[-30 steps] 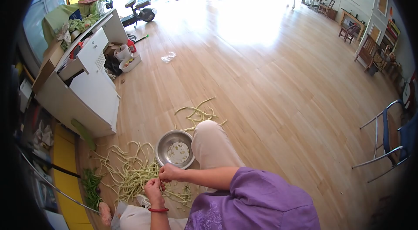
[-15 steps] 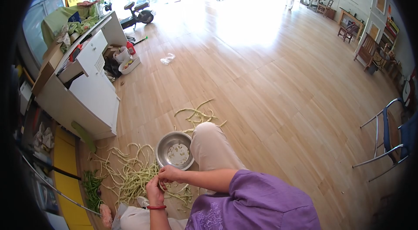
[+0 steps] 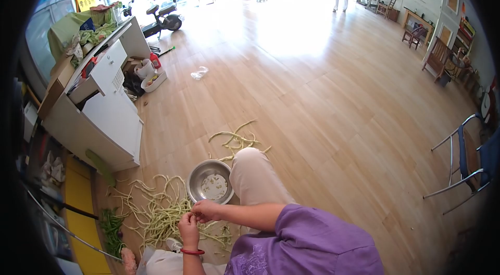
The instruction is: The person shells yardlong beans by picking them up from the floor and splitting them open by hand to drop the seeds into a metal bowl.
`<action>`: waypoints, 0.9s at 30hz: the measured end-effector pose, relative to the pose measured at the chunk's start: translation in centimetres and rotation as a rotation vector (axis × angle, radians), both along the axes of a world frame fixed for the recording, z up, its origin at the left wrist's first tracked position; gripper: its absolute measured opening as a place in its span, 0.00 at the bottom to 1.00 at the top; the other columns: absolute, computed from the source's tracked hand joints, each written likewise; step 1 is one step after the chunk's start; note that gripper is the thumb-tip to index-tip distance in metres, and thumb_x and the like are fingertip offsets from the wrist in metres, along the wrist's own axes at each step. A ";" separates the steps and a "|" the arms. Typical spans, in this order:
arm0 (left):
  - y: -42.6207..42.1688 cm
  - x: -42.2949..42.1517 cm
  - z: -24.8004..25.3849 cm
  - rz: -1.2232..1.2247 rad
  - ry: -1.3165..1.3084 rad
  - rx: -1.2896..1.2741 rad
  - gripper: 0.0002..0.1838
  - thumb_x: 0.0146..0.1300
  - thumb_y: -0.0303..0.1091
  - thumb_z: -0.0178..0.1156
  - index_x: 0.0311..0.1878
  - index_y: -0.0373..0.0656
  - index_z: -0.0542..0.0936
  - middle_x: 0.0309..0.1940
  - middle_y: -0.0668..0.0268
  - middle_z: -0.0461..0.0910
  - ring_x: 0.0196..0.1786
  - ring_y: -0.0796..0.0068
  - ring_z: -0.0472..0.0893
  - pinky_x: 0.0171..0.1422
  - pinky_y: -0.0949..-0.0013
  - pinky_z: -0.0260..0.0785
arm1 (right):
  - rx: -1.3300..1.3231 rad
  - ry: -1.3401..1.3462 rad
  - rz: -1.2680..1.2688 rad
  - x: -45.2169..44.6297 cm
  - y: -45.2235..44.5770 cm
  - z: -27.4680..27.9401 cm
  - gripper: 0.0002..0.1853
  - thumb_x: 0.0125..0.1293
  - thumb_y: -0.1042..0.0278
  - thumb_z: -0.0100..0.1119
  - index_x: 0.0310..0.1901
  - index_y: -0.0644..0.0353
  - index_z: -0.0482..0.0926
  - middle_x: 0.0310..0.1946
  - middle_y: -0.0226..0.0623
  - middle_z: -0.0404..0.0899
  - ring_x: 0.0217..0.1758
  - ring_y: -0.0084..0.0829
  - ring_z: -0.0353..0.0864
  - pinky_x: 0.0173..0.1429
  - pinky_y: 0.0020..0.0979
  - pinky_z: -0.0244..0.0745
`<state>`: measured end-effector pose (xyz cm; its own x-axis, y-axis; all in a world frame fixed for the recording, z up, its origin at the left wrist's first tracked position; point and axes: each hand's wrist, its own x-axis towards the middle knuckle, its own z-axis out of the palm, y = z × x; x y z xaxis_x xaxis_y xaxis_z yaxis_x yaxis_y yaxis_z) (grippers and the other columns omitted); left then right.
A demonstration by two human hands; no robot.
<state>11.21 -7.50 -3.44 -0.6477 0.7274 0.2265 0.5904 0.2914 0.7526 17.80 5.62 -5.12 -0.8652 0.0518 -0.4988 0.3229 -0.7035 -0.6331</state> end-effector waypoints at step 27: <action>-1.8 -2.1 2.0 0.290 -1.080 0.257 0.10 0.65 0.38 0.53 0.42 0.42 0.75 0.28 0.68 0.79 0.28 0.79 0.79 0.25 0.80 0.65 | 0.830 0.012 -0.337 -5.2 7.2 -4.0 0.13 0.56 0.75 0.58 0.45 0.61 0.79 0.28 0.35 0.80 0.28 0.27 0.78 0.34 0.27 0.73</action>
